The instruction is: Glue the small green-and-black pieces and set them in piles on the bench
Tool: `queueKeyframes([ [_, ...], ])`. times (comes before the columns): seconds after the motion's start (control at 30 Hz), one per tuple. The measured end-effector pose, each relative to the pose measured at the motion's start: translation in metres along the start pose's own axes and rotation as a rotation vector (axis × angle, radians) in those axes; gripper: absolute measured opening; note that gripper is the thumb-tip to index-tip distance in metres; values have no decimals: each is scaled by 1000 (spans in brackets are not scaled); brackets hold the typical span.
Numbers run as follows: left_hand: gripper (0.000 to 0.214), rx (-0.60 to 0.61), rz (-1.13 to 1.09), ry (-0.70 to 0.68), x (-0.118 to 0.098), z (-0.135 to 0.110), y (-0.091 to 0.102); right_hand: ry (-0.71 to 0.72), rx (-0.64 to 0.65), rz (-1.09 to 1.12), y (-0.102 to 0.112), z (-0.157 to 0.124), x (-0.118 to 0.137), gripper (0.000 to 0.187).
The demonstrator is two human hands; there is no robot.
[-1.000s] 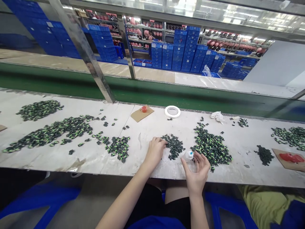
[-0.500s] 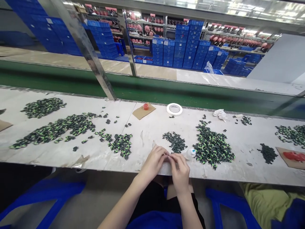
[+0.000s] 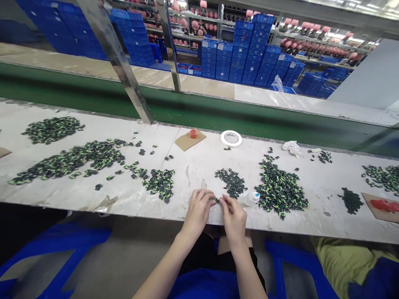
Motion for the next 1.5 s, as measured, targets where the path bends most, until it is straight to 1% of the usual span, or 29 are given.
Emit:
queueKeyframes([
  [0.13, 17, 44, -181, 61, 1, 0, 3, 17, 2, 37, 2, -1, 5, 21],
  [0.27, 13, 75, -382, 130, 0, -2, 7, 24, -4, 96, 5, -2, 10, 19],
  [0.33, 12, 73, -460, 179, 0, -2, 8, 75, -21, 75, 8, -3, 16, 18],
  [0.5, 17, 54, -606, 279, -6, -6, 9, 279, -68, -11, 15, -7, 41, 11],
  [0.57, 19, 43, -608, 286, -10, -7, 11, 285, -68, 2, 18, -7, 45, 10],
  [0.67, 17, 59, -540, 235, -21, -7, 18, 167, -16, 79, 22, -5, 42, 9],
  [0.77, 14, 99, -465, 119, -37, -5, 28, 71, 88, 180, 27, -4, 41, 23],
  [0.87, 12, 151, -404, 15, -52, -5, 36, 74, 170, 219, 34, -6, 46, 29],
  [0.97, 12, 194, -380, -25, -59, -6, 40, 95, 221, 169, 40, -9, 50, 30],
  [1.1, 11, 201, -410, 3, -63, -10, 40, 134, 265, 82, 42, -11, 52, 33],
  [1.27, 9, 136, -466, 77, -68, -16, 38, 188, 252, 116, 39, -10, 53, 30],
  [1.37, 10, 104, -514, 149, -65, -18, 35, 229, 219, 103, 37, -10, 54, 31],
  [1.5, 12, 112, -630, 209, -57, -19, 26, 266, 214, 58, 36, -12, 54, 33],
])
Point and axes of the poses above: each hand's wrist, its own z-axis towards the middle knuckle, its own y-axis out of the back of the hand, x = y × z, the point moved 6 cm from there along z, towards the middle knuckle, and after that the axes turned 8 degrees about x, right-handed, at the moved point
